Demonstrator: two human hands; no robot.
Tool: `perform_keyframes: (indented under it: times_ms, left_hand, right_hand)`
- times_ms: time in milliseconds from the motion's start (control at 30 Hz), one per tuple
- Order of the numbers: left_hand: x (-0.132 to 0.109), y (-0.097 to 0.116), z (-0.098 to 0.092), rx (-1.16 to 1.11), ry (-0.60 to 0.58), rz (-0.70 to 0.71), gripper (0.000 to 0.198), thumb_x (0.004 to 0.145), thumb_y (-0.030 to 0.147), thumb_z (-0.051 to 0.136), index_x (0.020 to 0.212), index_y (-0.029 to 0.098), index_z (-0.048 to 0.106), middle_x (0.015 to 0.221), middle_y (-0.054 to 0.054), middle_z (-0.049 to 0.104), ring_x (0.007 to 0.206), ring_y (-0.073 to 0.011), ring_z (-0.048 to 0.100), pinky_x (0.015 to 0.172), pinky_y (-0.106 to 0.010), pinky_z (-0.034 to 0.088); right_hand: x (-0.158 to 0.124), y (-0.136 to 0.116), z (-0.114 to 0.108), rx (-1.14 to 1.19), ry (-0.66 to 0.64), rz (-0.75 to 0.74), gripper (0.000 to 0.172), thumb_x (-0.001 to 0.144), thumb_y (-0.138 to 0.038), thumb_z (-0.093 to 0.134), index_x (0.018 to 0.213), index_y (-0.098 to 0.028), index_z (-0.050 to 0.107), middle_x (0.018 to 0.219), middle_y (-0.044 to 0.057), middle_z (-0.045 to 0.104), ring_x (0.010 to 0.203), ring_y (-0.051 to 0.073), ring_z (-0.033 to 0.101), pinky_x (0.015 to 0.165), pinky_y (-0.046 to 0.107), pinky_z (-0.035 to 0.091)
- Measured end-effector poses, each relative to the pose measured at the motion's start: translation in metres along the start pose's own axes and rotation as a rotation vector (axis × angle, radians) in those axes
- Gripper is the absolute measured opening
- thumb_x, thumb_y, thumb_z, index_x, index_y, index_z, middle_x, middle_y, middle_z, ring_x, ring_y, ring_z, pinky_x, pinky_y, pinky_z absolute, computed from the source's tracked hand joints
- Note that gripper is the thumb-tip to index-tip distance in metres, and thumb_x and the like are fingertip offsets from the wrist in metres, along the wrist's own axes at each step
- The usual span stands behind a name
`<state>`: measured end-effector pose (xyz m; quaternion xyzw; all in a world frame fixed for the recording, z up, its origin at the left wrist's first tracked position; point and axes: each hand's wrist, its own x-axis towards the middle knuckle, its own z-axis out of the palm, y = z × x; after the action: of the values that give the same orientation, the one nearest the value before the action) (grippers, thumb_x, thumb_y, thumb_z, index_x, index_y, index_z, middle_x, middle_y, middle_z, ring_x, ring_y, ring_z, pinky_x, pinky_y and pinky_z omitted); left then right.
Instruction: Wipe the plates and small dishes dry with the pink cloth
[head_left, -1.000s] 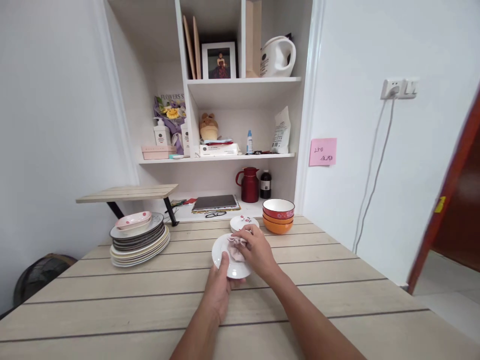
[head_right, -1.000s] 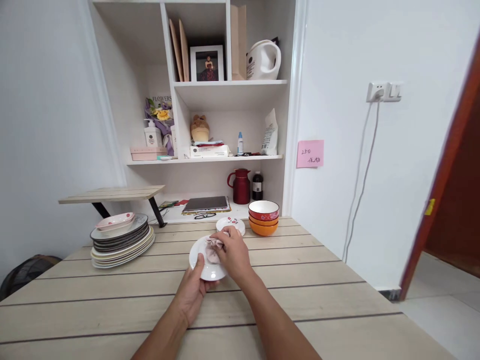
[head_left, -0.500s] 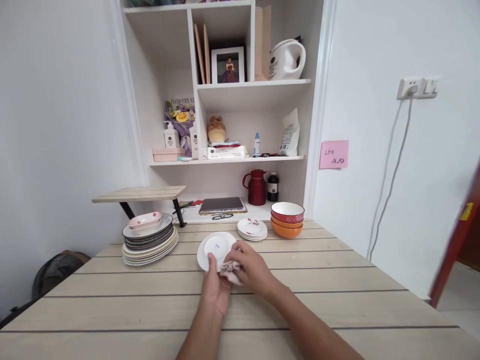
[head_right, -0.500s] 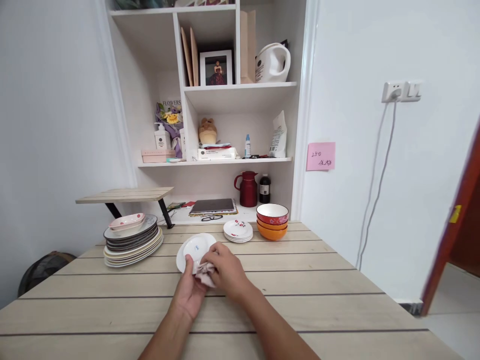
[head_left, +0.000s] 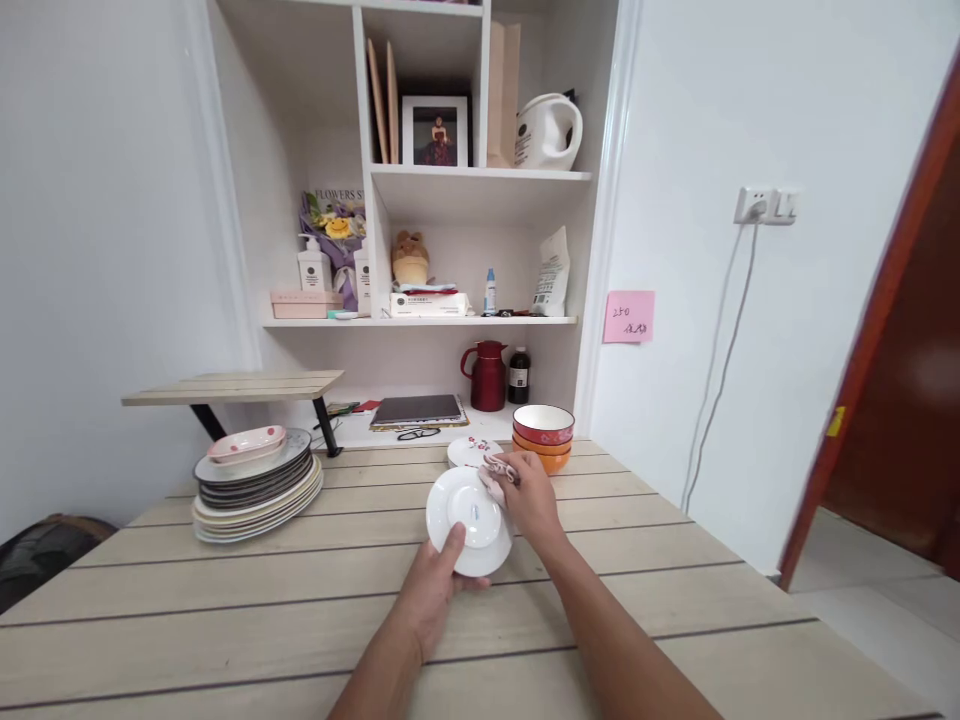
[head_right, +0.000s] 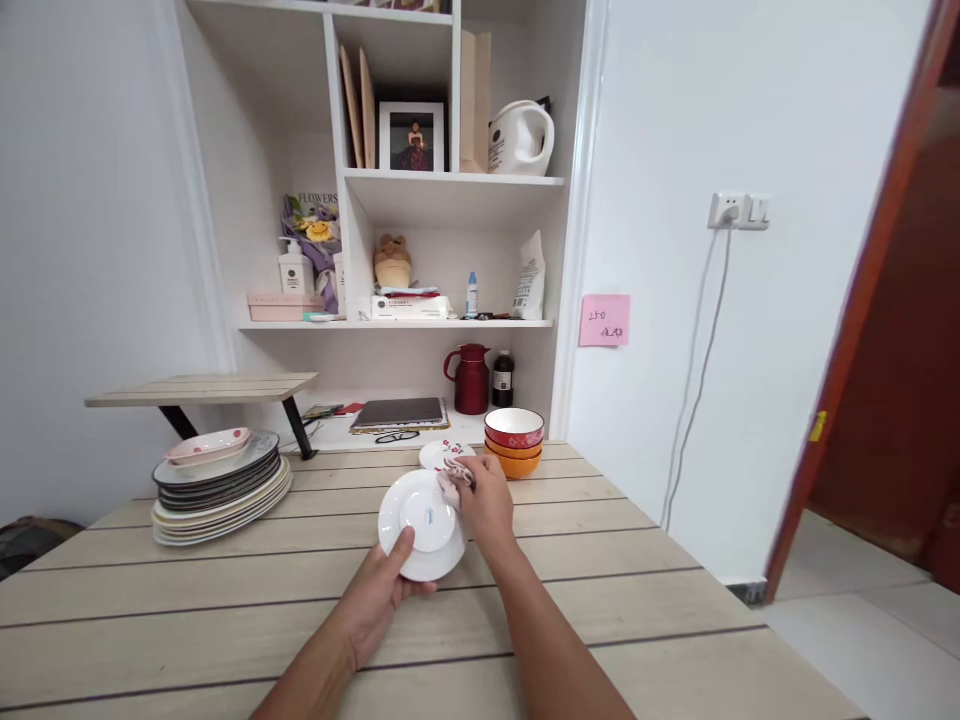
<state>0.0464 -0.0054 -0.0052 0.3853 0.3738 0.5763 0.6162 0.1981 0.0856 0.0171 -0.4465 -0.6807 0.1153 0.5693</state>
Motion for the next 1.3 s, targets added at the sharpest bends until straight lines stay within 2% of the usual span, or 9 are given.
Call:
perform_keyframes:
  times_ms: [200,333,500,700,767,867,1033,1167,1300]
  left_hand:
    - [0.0,-0.001,0.0,0.052,-0.016,0.017,0.053,0.078,0.05,0.064,0.115,0.012,0.06,0.107,-0.014,0.067,0.091,-0.0224,0.062,0.066,-0.031,0.055]
    - [-0.001,-0.004,0.002,0.182,-0.053,0.026,0.056,0.076,0.053,0.064,0.111,0.01,0.062,0.095,-0.013,0.069,0.082,-0.0221,0.062,0.058,-0.029,0.052]
    - [-0.004,-0.005,0.004,0.32,-0.158,0.033,0.053,0.076,0.053,0.064,0.109,0.011,0.063,0.084,-0.011,0.069,0.077,-0.0218,0.062,0.054,-0.026,0.049]
    - [-0.004,0.0,0.003,0.3,-0.082,0.064,0.053,0.075,0.045,0.066,0.118,0.017,0.057,0.102,-0.01,0.066,0.083,-0.0216,0.061,0.053,-0.025,0.05]
    - [-0.002,-0.001,0.002,0.295,-0.065,0.079,0.054,0.073,0.044,0.068,0.119,0.019,0.056,0.106,-0.01,0.065,0.083,-0.0212,0.061,0.053,-0.025,0.049]
    - [-0.001,-0.003,0.0,0.275,-0.089,0.042,0.052,0.073,0.046,0.068,0.113,0.015,0.061,0.095,-0.011,0.067,0.076,-0.0204,0.062,0.052,-0.026,0.049]
    - [0.0,-0.006,-0.003,0.217,-0.16,-0.006,0.053,0.073,0.052,0.068,0.107,0.012,0.064,0.08,-0.01,0.069,0.074,-0.0209,0.062,0.053,-0.025,0.048]
    - [0.001,-0.003,-0.004,0.112,-0.037,0.018,0.053,0.075,0.053,0.066,0.107,0.012,0.064,0.09,-0.012,0.07,0.079,-0.0216,0.064,0.054,-0.025,0.05]
    - [0.004,0.002,-0.008,-0.02,0.089,0.077,0.048,0.077,0.048,0.067,0.11,0.014,0.063,0.101,-0.013,0.07,0.083,-0.0203,0.065,0.058,-0.025,0.053]
  right_hand:
    - [0.0,-0.008,-0.002,-0.077,-0.034,-0.159,0.026,0.079,-0.015,0.055,0.096,-0.026,0.072,0.104,0.007,0.058,0.098,0.023,0.053,0.086,0.039,0.045]
    - [-0.005,-0.024,0.0,-0.084,-0.066,-0.265,0.033,0.077,-0.008,0.055,0.096,-0.028,0.073,0.107,0.006,0.058,0.099,0.023,0.051,0.084,0.038,0.044]
    - [-0.014,-0.051,0.006,-0.088,-0.233,-0.411,0.039,0.073,0.001,0.055,0.09,-0.029,0.074,0.106,0.004,0.062,0.093,0.021,0.048,0.082,0.036,0.042]
    - [-0.022,-0.071,0.003,0.036,-0.502,-0.475,0.039,0.072,0.002,0.056,0.088,-0.029,0.073,0.104,0.0,0.062,0.093,0.018,0.051,0.088,0.036,0.038]
    - [-0.023,-0.073,0.004,0.056,-0.539,-0.49,0.041,0.072,0.003,0.054,0.089,-0.03,0.073,0.103,-0.001,0.062,0.094,0.017,0.051,0.091,0.037,0.037]
    - [-0.02,-0.066,0.009,0.076,-0.448,-0.426,0.041,0.076,-0.001,0.055,0.097,-0.032,0.072,0.108,0.0,0.061,0.099,0.019,0.051,0.091,0.037,0.038]
    - [-0.005,-0.034,0.003,0.061,-0.248,-0.207,0.027,0.085,-0.017,0.055,0.104,-0.029,0.069,0.105,0.005,0.06,0.099,0.021,0.053,0.087,0.037,0.042]
    - [0.001,-0.017,-0.005,0.063,-0.231,-0.092,0.023,0.084,-0.02,0.055,0.102,-0.025,0.068,0.099,0.005,0.059,0.093,0.021,0.056,0.083,0.035,0.044]
    - [-0.006,-0.024,0.001,0.086,-0.28,-0.085,0.021,0.081,-0.024,0.06,0.1,-0.025,0.068,0.099,0.005,0.058,0.09,0.02,0.057,0.079,0.032,0.045]
